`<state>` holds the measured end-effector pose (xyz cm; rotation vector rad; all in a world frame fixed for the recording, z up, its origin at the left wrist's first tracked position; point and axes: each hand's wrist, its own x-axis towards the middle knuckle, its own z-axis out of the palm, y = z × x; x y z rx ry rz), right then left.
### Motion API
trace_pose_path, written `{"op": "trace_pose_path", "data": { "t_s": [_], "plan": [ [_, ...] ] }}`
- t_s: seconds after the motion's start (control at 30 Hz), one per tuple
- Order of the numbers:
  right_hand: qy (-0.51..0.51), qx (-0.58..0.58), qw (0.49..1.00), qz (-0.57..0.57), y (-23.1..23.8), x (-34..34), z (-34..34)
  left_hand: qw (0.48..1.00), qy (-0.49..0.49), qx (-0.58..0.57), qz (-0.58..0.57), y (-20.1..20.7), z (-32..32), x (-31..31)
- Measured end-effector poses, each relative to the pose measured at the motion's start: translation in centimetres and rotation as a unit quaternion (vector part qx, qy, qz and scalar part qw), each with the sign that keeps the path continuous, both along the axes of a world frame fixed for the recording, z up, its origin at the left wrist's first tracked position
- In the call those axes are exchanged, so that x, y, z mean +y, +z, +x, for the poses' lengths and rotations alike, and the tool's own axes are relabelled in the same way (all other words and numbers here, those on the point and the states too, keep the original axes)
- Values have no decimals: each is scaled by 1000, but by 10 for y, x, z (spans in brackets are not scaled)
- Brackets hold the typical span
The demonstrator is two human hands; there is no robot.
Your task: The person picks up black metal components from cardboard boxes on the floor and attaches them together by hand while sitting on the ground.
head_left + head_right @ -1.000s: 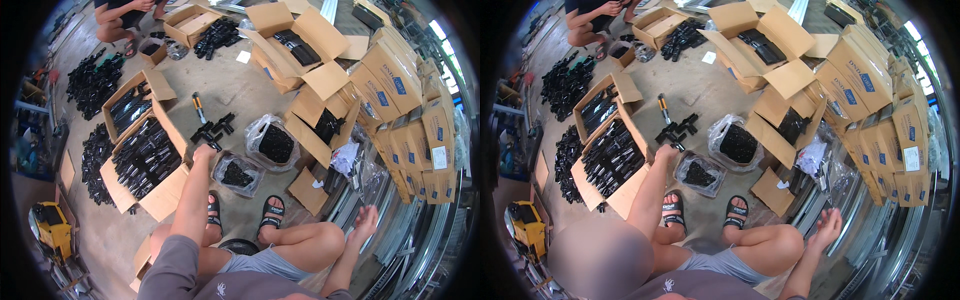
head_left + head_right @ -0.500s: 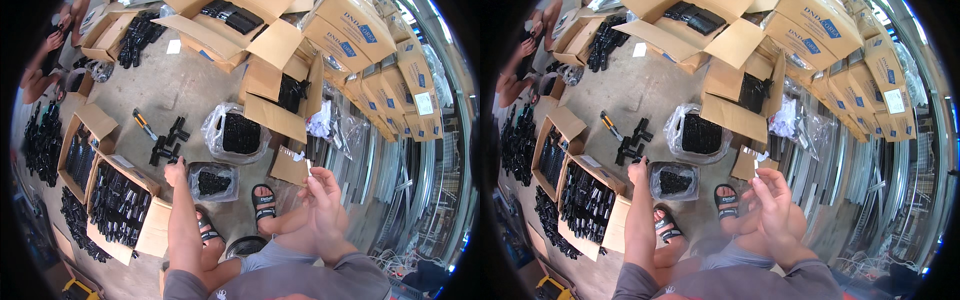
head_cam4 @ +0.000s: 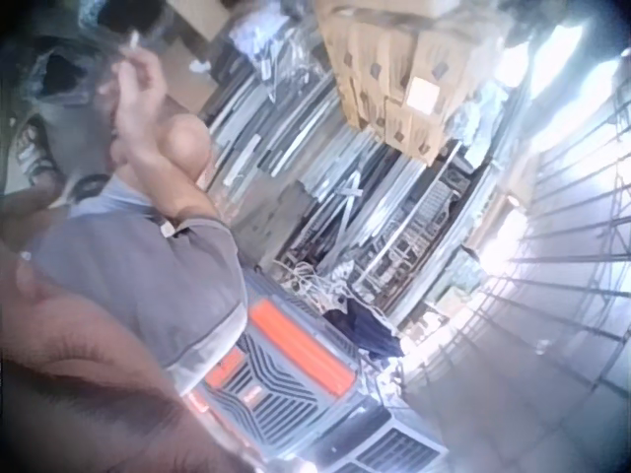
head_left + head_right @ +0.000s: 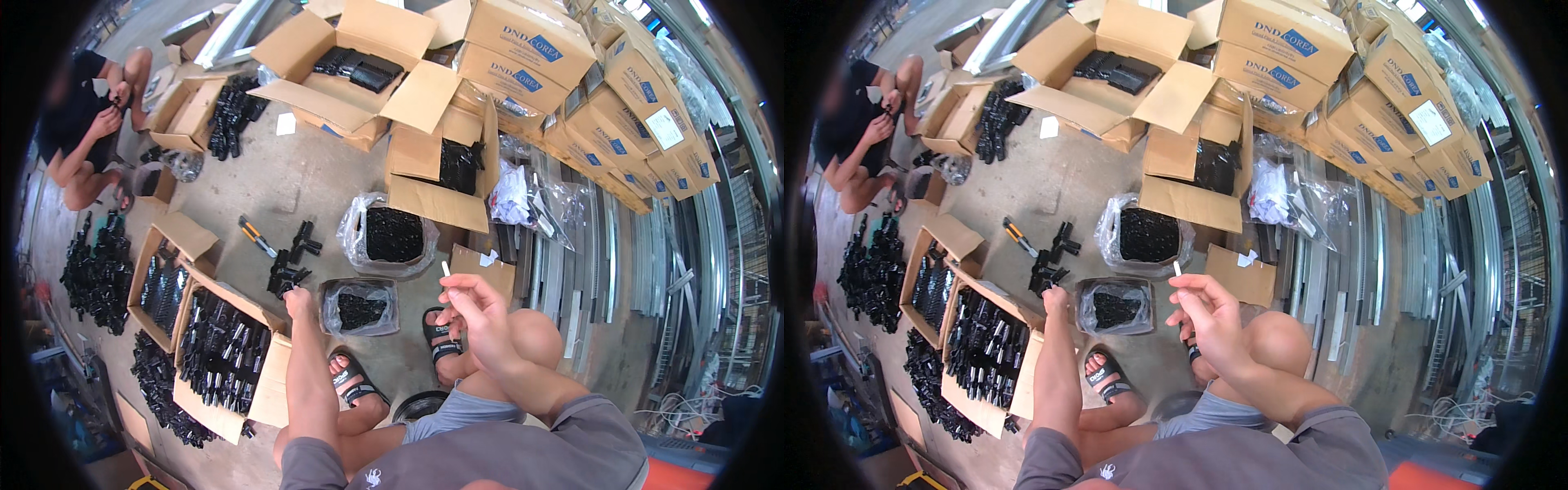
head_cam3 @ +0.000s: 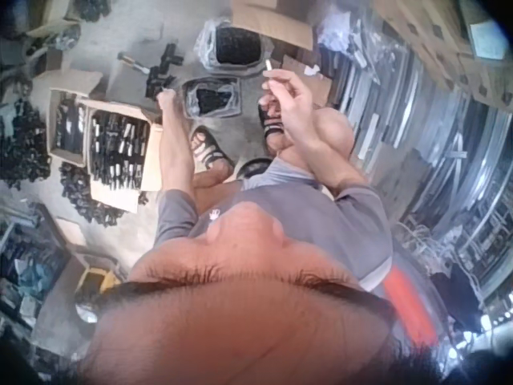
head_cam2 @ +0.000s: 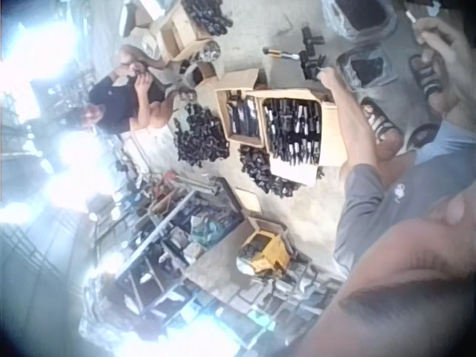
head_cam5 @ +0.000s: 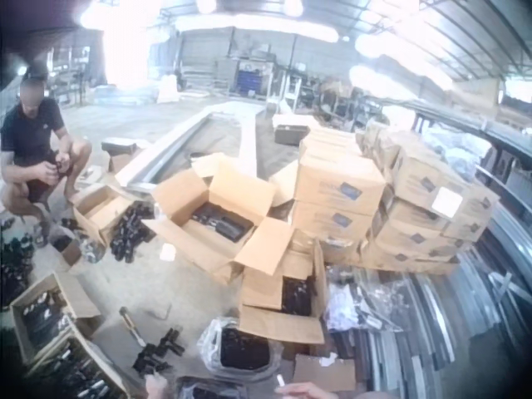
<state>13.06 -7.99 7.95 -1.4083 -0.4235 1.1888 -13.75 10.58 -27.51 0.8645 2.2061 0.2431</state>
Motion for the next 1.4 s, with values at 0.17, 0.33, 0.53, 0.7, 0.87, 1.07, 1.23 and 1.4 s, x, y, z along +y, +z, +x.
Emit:
{"op": "trace_pose_path", "data": {
  "t_s": [0.17, 0.33, 0.53, 0.7, 0.87, 1.07, 1.23, 1.4],
  "plan": [
    [28, 0, 999, 46, 5, -17, 3, 983, -72, -32, 164, 93, 35, 15],
    [81, -27, 993, 84, 23, -10, -2, 885, -161, -306, 312, 226, 65, 43],
    [109, -116, 966, 205, 52, 33, 14, 837, -278, -369, 292, 365, 83, -15],
    [76, -134, 960, 235, 46, 67, -2, 811, -251, -472, 238, 390, 90, -95],
    [129, -131, 953, 240, 35, 53, -21, 801, -221, -504, 235, 368, 97, -128],
    [112, -152, 959, 212, 23, 57, -12, 788, -268, -500, 237, 349, 107, -123],
    [90, -181, 957, 207, 15, 62, -9, 784, -253, -522, 222, 348, 104, -122],
    [81, -133, 963, 220, 9, 63, 8, 759, -244, -569, 202, 347, 105, -122]
  ]
}}
